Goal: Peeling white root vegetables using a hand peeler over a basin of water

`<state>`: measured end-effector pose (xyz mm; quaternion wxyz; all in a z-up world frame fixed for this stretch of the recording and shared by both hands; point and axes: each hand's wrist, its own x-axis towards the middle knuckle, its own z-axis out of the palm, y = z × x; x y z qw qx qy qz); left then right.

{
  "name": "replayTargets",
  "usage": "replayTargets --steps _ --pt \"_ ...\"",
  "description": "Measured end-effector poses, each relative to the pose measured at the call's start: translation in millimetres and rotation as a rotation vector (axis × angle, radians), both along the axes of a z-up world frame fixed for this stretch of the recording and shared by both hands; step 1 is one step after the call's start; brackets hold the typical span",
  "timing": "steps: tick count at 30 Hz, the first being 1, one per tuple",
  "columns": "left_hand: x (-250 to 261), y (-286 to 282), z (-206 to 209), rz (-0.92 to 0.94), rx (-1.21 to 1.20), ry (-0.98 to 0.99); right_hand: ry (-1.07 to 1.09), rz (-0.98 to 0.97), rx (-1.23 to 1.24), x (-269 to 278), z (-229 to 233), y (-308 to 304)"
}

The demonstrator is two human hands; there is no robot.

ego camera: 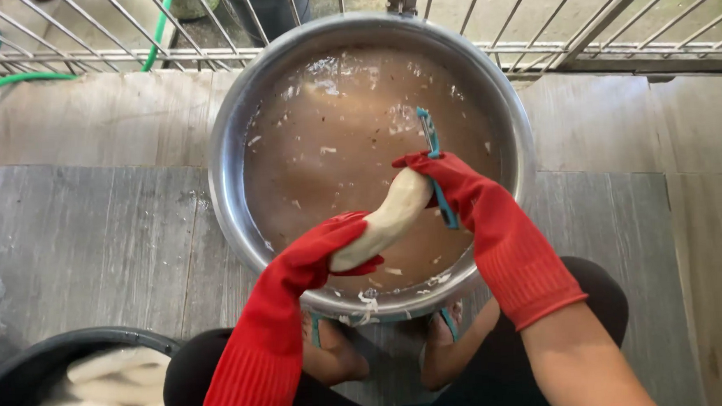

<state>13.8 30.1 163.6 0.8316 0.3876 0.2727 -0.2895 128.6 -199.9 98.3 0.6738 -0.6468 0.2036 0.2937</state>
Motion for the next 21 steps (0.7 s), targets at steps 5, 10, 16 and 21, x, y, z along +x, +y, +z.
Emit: replayTargets --steps 5,10,16,21 --pt "2.0 -28.3 -109.3 -0.447 -0.018 -0.092 0.018 0.102 -0.137 -5.7 4.4 15.5" --pt "3.4 -30.1 -131.4 -0.386 0.143 -0.114 0.044 0.441 -0.627 -19.8 19.5 22.8" --pt "5.2 -15.5 -196.6 -0.232 0.245 -0.07 -0.046 0.673 -0.931 -31.1 15.9 32.5" --pt "15.9 -21.5 -239.6 -0.248 0.271 -0.09 -0.024 0.653 -0.778 -51.3 17.0 48.6"
